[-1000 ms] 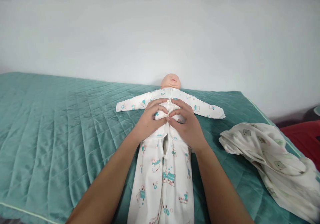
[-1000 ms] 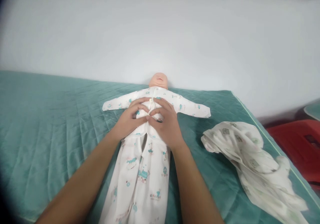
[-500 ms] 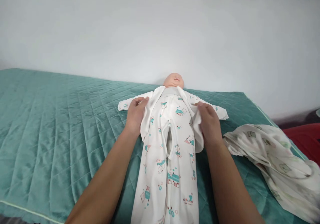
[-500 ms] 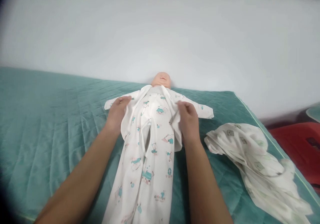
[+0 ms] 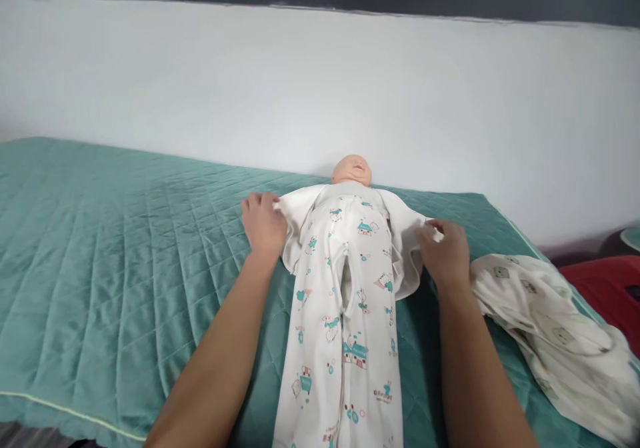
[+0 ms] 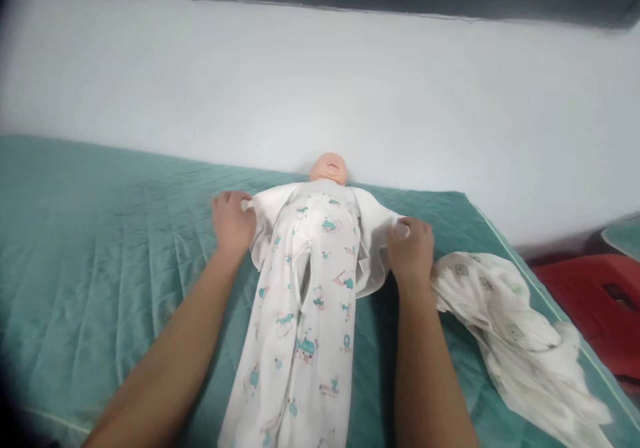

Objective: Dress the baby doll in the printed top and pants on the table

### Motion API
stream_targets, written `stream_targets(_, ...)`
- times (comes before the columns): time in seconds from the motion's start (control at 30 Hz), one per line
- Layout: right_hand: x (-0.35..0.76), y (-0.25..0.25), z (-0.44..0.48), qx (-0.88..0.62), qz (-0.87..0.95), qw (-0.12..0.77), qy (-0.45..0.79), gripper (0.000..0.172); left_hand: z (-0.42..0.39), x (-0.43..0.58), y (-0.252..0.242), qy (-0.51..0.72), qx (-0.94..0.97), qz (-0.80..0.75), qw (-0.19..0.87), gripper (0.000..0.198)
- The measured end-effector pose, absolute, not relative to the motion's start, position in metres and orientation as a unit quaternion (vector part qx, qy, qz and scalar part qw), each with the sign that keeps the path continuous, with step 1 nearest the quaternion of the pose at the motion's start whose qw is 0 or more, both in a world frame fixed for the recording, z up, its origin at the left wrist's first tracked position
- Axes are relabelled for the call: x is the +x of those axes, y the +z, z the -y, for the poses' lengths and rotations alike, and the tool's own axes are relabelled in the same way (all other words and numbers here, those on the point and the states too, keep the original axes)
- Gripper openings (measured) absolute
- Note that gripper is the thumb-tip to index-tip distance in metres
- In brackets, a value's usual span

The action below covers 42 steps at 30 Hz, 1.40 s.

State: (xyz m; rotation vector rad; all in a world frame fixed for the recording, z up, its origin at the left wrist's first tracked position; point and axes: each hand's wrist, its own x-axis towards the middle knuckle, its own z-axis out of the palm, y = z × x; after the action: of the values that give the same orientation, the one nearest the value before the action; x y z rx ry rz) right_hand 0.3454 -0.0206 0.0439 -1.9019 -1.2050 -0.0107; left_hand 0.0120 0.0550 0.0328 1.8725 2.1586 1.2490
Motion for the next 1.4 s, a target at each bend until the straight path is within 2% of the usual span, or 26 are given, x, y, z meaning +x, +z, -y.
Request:
stream_targets(0.13, 0.314, 0.032, 0.014, -0.674, 0.604, 0.425, -0.011, 0.048, -0.059, 0.037, 0.034, 0.379, 0.717, -0.585, -0.007, 0.028)
stream_targets(0.3, 0.307, 0.024, -0.001, -0.651, 0.672, 0.352, -0.032, 0.046, -0.071, 0.048, 0.030, 0.312, 0.766, -0.562, 0.004, 0.038)
stream_targets(0.53, 0.318, 0.031, -0.029, -0.662, 0.691, 0.276, -0.091, 0.051, -0.086, 0.052, 0.035, 0.274, 0.750, -0.601, -0.021, 0.035)
stream_targets(0.73, 0.323, 0.034, -0.037, -0.676, 0.668, 0.303, -0.074, 0.053, -0.092, 0.050, 0.036, 0.275, 0.728, -0.627, -0.030, 0.038)
stream_targets(1.03, 0.365, 0.042, -0.037, -0.781, 0.541, 0.311, 0.029, 0.049, -0.095, 0.035, 0.043, 0.262, 0.672, -0.692, 0.012, 0.043)
stream_targets(1.13, 0.366, 0.036, -0.039, -0.757, 0.559, 0.337, 0.031, 0.046, -0.096, 0.038, 0.043, 0.258, 0.673, -0.692, 0.020, 0.043)
stream_targets(1.3, 0.340, 0.049, -0.022, -0.635, 0.637, 0.426, -0.096, 0.040, -0.097, 0.041, 0.040, 0.273, 0.686, -0.673, 0.038, 0.040)
stream_targets(1.4, 0.298, 0.077, -0.012, -0.577, 0.678, 0.454, -0.035, 0.033, -0.095, 0.040, 0.040, 0.277, 0.685, -0.671, 0.058, 0.038)
